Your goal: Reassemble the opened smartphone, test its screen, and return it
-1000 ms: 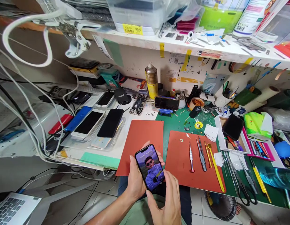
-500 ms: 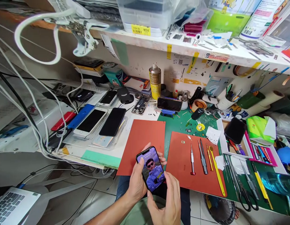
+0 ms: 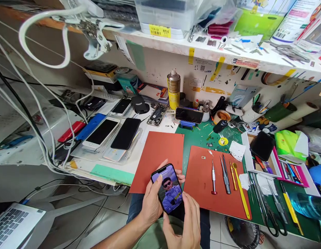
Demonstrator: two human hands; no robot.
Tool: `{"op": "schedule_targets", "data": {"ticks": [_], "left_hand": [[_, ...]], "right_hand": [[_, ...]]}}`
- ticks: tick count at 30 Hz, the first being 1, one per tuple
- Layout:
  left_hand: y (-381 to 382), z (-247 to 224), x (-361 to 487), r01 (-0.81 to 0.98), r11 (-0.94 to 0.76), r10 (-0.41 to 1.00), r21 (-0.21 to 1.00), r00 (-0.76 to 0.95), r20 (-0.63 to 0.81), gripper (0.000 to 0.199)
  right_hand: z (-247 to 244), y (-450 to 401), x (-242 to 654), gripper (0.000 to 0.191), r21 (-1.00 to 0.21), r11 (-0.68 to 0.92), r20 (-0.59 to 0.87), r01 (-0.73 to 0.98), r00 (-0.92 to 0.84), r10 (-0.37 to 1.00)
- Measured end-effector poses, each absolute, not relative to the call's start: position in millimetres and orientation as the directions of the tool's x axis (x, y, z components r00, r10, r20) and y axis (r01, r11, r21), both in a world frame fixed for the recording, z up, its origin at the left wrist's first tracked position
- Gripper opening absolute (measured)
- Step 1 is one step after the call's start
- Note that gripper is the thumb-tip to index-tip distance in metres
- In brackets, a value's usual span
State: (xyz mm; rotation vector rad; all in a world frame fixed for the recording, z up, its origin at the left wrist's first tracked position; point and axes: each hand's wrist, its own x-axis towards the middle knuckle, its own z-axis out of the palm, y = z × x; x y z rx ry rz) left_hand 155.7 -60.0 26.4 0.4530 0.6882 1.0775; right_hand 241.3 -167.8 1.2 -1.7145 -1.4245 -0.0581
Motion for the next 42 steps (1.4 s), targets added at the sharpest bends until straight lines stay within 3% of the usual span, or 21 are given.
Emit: {"op": "schedule_targets", "data": {"ticks": [21, 27, 30, 32, 35, 38, 42], "left_hand": [[-56.9, 43.9, 159.6, -0.643, 0.477, 0.878, 0.6, 0.309, -0.367, 0.084], [-53.4, 48.2, 151.9, -0.595, 0.569, 0.821, 0.567, 0.37, -0.436, 0.08], [-57.5, 49.9, 146.2, -0.496, 0.64, 0.768, 0.587, 0.381, -0.515, 0.075], [-62.0, 51.1, 144.3, -0.442, 0.675, 0.738, 0.591, 0.404, -0.541, 0.074], [-67.4, 54.9, 144.7, -0.393, 0.744, 0.664, 0.541, 0.527, -0.53, 0.086], [-69.0, 59.2, 146.5, -0.38, 0.78, 0.615, 0.498, 0.615, -0.493, 0.095], [-72.6, 57.0, 144.9, -0.392, 0.789, 0.599, 0.472, 0.659, -0.454, 0.085]], "right_hand": [[15.0, -168.9, 226.0, 0.063, -0.618, 0.01, 0.507, 0.786, 0.389, 0.769], [42.3, -156.3, 263.2, 0.05, -0.669, 0.116, 0.504, 0.734, 0.332, 0.797], [67.3, -129.1, 293.8, 0.025, -0.836, 0.018, 0.26, 0.549, 0.368, 0.893], [78.8, -109.6, 308.8, 0.028, -0.927, -0.097, 0.018, 0.363, 0.302, 0.953], [85.7, -89.6, 318.6, 0.04, -0.951, -0.291, -0.279, 0.101, 0.12, 0.953], [87.6, -83.8, 318.3, 0.045, -0.912, -0.406, -0.408, -0.054, 0.038, 0.912], [89.9, -85.0, 318.1, 0.046, -0.905, -0.417, -0.422, -0.085, 0.063, 0.904]]}}
